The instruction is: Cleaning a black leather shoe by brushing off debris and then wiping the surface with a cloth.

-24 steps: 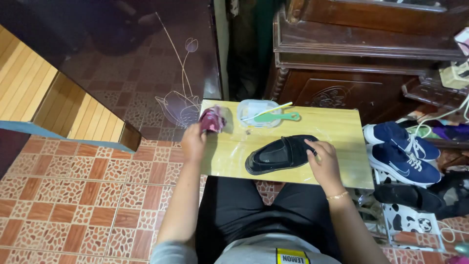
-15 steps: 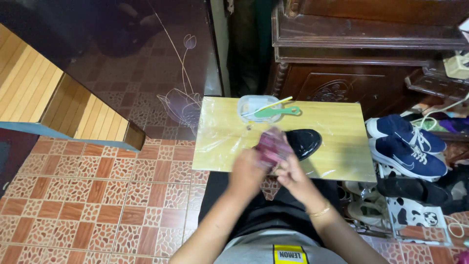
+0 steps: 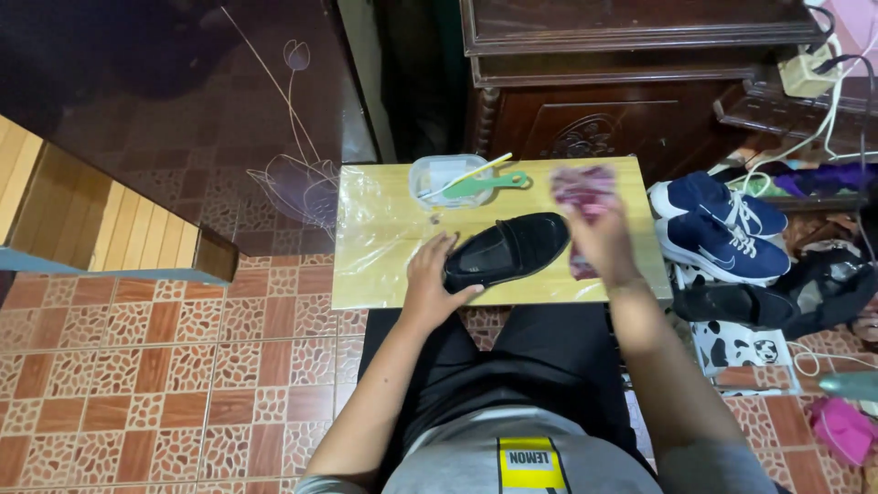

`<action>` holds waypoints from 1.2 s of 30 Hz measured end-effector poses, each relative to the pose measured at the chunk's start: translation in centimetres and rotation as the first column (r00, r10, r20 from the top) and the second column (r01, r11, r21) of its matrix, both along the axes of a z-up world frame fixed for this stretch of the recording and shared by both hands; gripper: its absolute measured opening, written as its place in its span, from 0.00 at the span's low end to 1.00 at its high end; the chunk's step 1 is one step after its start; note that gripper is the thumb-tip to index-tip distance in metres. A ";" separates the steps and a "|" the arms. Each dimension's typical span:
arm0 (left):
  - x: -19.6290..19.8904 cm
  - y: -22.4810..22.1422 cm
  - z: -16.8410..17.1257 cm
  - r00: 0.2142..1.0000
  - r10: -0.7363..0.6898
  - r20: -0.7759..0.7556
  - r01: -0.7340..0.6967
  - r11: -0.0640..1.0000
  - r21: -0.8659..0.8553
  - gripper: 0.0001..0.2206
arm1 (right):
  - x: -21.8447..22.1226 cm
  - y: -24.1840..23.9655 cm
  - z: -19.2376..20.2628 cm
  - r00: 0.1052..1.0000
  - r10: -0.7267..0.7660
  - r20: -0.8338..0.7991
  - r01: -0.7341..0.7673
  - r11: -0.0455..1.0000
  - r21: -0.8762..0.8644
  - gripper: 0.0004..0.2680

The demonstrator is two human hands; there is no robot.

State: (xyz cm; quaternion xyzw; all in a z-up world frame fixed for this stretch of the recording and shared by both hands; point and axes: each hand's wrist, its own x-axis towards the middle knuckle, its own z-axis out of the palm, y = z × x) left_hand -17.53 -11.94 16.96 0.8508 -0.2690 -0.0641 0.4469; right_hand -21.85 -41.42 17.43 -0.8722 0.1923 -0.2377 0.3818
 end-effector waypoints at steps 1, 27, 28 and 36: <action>0.4 -0.3 -1.1 1.000 0.001 0.000 -0.001 1.000 0.000 0.42 | 1.3 0.2 -1.5 1.000 0.001 0.000 -0.001 1.000 0.000 0.17; 0.7 -0.8 -6.0 1.000 0.016 -0.017 -0.020 0.965 -0.262 0.24 | 4.0 -2.0 -0.3 0.922 -0.156 -0.356 0.281 0.901 0.332 0.17; 0.8 -1.0 -5.8 1.000 0.015 -0.018 -0.019 0.964 -0.265 0.24 | 3.8 -1.0 -0.4 0.921 -0.159 -0.356 0.282 0.901 0.330 0.17; 1.1 -1.3 -6.1 0.998 0.048 -0.030 -0.054 0.961 -0.273 0.23 | 1.4 0.9 -6.8 0.974 0.196 0.110 -0.155 0.940 -0.303 0.13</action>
